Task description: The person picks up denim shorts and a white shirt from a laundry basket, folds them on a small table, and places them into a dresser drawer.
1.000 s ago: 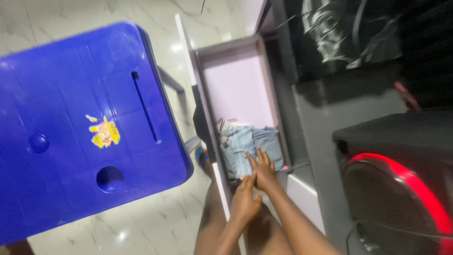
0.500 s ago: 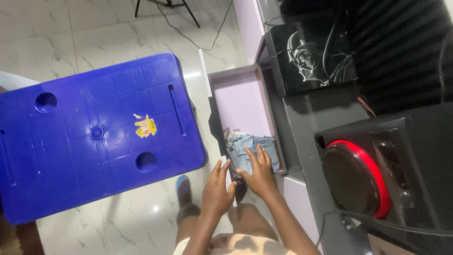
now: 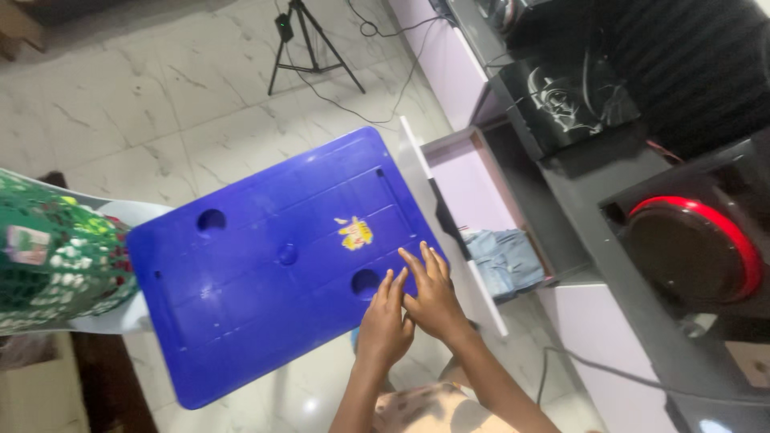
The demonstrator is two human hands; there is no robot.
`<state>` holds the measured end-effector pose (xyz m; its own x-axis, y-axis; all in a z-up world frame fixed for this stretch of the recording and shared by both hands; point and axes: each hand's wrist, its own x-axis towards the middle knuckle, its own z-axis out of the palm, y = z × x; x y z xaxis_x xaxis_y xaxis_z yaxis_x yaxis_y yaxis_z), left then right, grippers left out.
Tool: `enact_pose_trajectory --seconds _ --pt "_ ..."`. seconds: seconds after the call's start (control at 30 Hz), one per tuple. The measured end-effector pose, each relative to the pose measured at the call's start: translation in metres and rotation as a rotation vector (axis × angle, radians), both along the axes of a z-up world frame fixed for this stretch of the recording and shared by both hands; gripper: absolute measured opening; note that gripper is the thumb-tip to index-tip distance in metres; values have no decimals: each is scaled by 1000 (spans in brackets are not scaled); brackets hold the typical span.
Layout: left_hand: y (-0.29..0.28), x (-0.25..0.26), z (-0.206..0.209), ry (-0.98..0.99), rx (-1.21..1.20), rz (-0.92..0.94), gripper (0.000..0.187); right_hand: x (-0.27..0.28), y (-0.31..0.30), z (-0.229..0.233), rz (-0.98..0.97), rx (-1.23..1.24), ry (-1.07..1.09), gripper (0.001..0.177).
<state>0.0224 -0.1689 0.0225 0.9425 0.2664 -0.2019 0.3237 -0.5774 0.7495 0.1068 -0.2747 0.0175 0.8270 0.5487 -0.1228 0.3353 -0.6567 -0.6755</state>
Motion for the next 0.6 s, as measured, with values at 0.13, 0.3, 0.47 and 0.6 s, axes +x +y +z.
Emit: enact_pose_trajectory --seconds 0.13,0.3,0.47,0.6 --pt "45 -27 9 -42 45 33 73 -26 44 18 69 34 -37 77" --pt "78 -50 12 -27 7 139 74 -39 86 34 142 -12 -52 78" --pt "103 -71 8 -66 10 213 73 -57 115 33 226 58 -101 79" --pt "118 -96 6 -63 5 219 72 -77 136 31 259 28 -105 76"
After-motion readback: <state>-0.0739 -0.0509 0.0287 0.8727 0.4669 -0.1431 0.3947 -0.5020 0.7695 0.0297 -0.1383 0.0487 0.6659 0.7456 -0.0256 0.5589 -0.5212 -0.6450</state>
